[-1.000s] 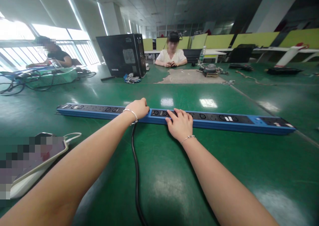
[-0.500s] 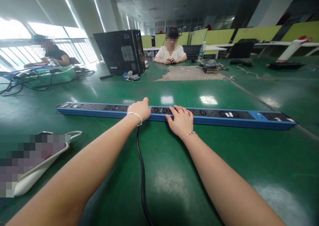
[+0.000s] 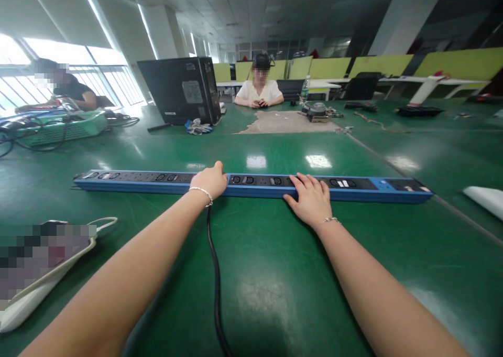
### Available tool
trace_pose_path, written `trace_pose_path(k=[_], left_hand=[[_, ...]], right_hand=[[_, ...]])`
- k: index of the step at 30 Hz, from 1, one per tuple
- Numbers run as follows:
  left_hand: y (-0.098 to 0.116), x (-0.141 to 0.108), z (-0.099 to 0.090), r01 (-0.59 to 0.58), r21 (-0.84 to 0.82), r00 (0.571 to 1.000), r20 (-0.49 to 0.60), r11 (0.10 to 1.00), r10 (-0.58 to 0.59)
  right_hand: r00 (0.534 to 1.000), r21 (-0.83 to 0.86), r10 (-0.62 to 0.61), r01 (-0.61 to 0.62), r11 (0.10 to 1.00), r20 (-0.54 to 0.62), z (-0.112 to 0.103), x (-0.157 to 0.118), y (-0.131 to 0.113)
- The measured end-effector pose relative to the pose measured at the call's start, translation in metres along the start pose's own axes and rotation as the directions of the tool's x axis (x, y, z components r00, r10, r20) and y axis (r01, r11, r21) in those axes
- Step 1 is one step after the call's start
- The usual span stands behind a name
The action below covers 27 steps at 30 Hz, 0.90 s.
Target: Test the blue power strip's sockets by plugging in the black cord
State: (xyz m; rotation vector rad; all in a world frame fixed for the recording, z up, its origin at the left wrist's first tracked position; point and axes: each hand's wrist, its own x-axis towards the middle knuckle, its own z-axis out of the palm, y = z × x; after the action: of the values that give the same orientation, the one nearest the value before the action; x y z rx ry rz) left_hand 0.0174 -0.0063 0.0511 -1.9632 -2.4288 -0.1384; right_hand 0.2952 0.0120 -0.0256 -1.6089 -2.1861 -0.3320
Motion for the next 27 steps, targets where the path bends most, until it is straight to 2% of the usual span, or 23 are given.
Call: trace_pose_path(k=[3,6,8,9,11,15,19,27], left_hand=[[0.001,-0.003,-0.011,0.033,-0.021,0.999,-0.003,0.999,-0.033],[0.004,-0.008,-0.038,0.092,-0.107,0.984,-0.142,0.990,-0.107],[0.011,-0.011,-0.057,0.056,-0.194,0.957,-0.268,0.979,-0.108],[0.016,-0.012,-0.064,0.012,-0.231,0.951,-0.297,0.973,-0.082],[0.029,-0.012,-0.072,-0.071,-0.284,0.966,-0.258,0.956,-0.005],[0.060,-0.004,-0.057,-0.111,-0.327,0.993,-0.063,0.939,0.095],[0.080,0.006,-0.034,-0.082,-0.374,0.989,0.083,0.924,0.122],[0.091,0.018,-0.013,-0.148,-0.218,0.986,0.048,0.965,0.162]], right_hand=[[1.000,0.006,0.018,-0.018,1.000,-0.023,0.001,0.002,-0.006],[0.999,0.021,0.030,-0.030,0.999,-0.037,0.000,0.003,-0.009],[0.999,0.035,0.038,-0.036,0.999,-0.036,-0.001,0.003,-0.010],[0.999,0.041,0.041,-0.040,0.998,-0.034,-0.001,0.003,-0.010],[0.998,0.050,0.048,-0.047,0.998,-0.027,-0.001,0.003,-0.010],[0.998,0.061,0.053,-0.052,0.997,-0.026,-0.001,0.004,-0.011],[0.998,0.079,0.060,-0.058,0.995,-0.032,-0.002,0.004,-0.012],[0.997,0.099,0.071,-0.066,0.993,-0.043,-0.002,0.003,-0.014]])
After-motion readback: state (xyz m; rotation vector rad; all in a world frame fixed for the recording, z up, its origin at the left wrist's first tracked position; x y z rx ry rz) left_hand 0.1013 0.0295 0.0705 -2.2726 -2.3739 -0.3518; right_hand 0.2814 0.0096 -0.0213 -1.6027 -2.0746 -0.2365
